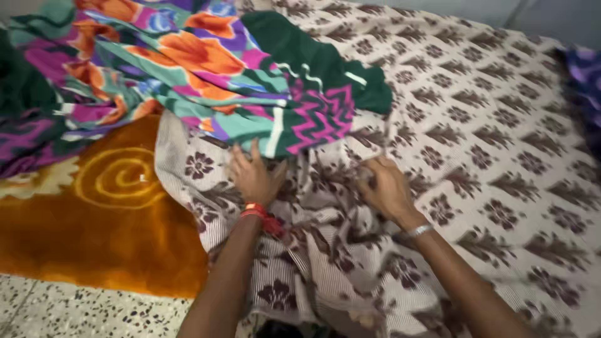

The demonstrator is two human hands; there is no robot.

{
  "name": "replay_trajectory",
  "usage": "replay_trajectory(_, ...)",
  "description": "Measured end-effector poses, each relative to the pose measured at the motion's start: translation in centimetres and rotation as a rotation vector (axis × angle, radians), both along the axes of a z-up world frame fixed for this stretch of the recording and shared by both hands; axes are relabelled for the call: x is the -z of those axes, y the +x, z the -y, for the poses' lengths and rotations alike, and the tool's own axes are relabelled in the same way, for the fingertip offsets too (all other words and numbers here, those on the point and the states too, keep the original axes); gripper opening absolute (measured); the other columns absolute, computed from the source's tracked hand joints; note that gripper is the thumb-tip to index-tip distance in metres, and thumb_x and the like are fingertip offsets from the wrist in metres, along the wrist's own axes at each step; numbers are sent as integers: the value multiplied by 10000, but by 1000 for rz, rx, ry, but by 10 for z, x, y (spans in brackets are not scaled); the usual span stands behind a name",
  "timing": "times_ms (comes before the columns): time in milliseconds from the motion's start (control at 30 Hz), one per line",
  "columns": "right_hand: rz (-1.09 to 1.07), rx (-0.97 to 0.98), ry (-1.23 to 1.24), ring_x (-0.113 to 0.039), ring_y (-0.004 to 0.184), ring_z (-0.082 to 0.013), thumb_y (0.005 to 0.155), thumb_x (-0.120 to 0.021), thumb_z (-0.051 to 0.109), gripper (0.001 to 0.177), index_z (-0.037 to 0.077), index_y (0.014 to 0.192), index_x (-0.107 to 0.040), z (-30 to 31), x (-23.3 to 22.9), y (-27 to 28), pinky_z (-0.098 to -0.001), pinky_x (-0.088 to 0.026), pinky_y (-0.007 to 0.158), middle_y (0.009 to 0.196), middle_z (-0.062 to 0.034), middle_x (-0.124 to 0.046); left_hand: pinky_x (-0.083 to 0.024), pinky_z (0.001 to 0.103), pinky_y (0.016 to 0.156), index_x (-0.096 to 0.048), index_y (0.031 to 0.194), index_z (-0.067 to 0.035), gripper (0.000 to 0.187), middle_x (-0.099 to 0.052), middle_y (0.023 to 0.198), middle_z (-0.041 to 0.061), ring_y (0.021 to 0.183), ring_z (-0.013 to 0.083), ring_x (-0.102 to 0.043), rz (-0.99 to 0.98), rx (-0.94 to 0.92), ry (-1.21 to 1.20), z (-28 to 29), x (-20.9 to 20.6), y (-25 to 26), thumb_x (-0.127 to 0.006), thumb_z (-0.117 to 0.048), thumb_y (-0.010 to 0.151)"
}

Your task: The person spreads and smooths a floral-patterned bedsheet over a bed, tucking it under the mattress and adjusting the edges. They also move a pillow and a colorful blanket aside to reach the sheet and then smooth the sheet over the surface.

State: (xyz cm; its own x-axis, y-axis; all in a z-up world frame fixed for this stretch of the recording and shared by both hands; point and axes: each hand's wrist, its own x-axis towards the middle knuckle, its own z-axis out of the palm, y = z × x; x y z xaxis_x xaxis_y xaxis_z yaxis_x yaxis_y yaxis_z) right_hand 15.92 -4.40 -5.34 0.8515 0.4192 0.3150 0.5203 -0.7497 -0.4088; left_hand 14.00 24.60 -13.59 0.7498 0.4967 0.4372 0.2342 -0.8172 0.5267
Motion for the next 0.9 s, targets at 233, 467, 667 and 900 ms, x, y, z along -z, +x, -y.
replay_trajectory(233, 315, -252, -21, -552, 1211, -446, 713, -885, 422, 884, 101, 1434, -487, -156, 11, 111, -543, -453, 961, 1337, -244, -545, -116, 650, 1166, -146, 1605, -155, 1269, -341, 1520, 350, 1444, 468, -300, -248, -16, -41, -54, 4, 2, -845, -629, 658)
replay_trajectory(467, 2, -148, -86, -543, 1199, -510, 633, -906, 497, 1250, 119, 1603, -214, -250, 66, 200, -553, -468, 992, 1426, -334, -466, -145, 610, 1180, -164, 1597, -146, 1238, -369, 1522, 310, 1433, 427, -339, -246, -25, -127, -65, 6, 9, -867, -564, 667)
replay_trajectory(667, -38, -274, -183, -700, 1012, -388, 805, -783, 376, 479, 107, 1192, -695, -244, 106, 201, -524, -541, 878, 1079, -192, -734, -171, 585, 1207, -166, 1572, -39, 1250, -426, 1472, 280, 1423, 394, -377, -179, -33, -166, -69, 11, 11, -863, -538, 663)
replay_trajectory(900, -117, -208, 47, -739, 902, -292, 846, -754, 335, 396, 87, 1152, -710, -71, 8, 230, -439, -576, 830, 996, -141, -749, -217, 562, 1194, -231, 1591, -67, 1133, -447, 1495, 230, 1390, 380, -407, -166, -50, -77, -69, 12, 8, -816, -522, 734)
